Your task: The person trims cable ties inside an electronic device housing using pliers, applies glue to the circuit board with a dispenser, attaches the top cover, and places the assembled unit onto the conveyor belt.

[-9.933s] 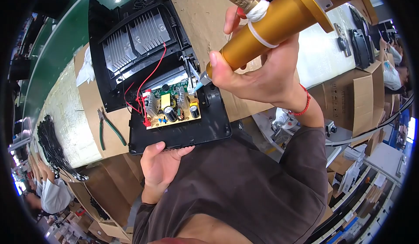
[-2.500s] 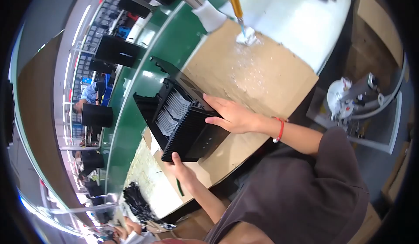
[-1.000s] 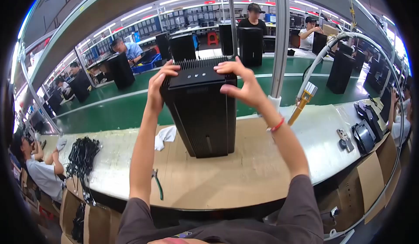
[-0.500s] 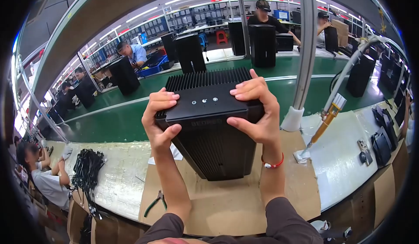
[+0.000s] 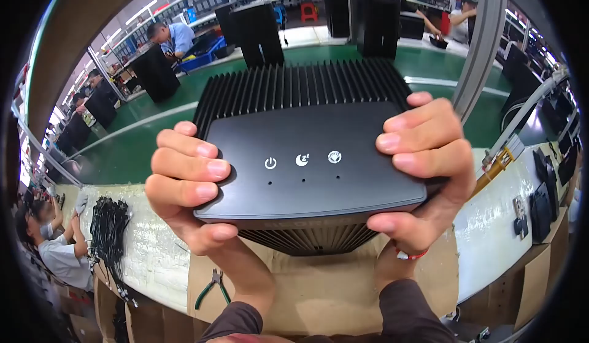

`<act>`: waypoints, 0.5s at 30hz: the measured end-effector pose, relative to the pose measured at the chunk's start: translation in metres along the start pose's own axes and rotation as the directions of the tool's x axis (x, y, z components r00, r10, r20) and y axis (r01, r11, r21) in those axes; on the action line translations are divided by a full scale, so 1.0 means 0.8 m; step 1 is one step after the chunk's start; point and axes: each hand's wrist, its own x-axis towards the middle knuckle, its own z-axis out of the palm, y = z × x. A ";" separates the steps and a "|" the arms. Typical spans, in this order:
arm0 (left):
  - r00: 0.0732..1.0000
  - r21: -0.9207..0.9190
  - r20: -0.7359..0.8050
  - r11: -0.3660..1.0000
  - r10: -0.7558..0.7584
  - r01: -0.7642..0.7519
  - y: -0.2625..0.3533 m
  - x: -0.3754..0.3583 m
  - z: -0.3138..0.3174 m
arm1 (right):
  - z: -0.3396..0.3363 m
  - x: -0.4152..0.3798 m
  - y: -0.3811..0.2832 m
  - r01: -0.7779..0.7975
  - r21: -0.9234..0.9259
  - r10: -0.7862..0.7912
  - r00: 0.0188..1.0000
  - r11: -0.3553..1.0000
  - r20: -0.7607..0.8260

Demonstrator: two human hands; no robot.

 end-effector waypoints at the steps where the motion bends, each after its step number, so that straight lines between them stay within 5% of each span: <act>1: 0.999 -0.014 -0.038 1.000 0.007 -0.008 0.001 -0.001 0.003 | 0.000 -0.001 0.003 0.023 0.004 -0.023 1.000 1.000 0.016; 7: 0.999 -0.074 -0.039 0.997 0.018 -0.021 -0.002 -0.001 -0.002 | 0.006 -0.004 0.006 0.065 0.061 -0.064 0.998 0.996 -0.029; 11: 0.904 -0.266 -0.352 0.952 -0.243 0.152 -0.038 -0.011 -0.011 | 0.011 -0.003 0.006 -0.040 0.023 0.042 0.994 0.999 -0.105; 13: 0.826 -0.168 -0.342 0.894 -0.448 0.415 -0.064 -0.012 -0.026 | 0.014 -0.006 0.008 -0.034 0.075 0.044 0.990 0.997 -0.137; 15: 0.796 -0.266 -0.308 0.850 -0.521 0.454 -0.073 -0.014 -0.033 | 0.011 -0.008 0.015 -0.025 0.085 0.036 0.991 0.996 -0.132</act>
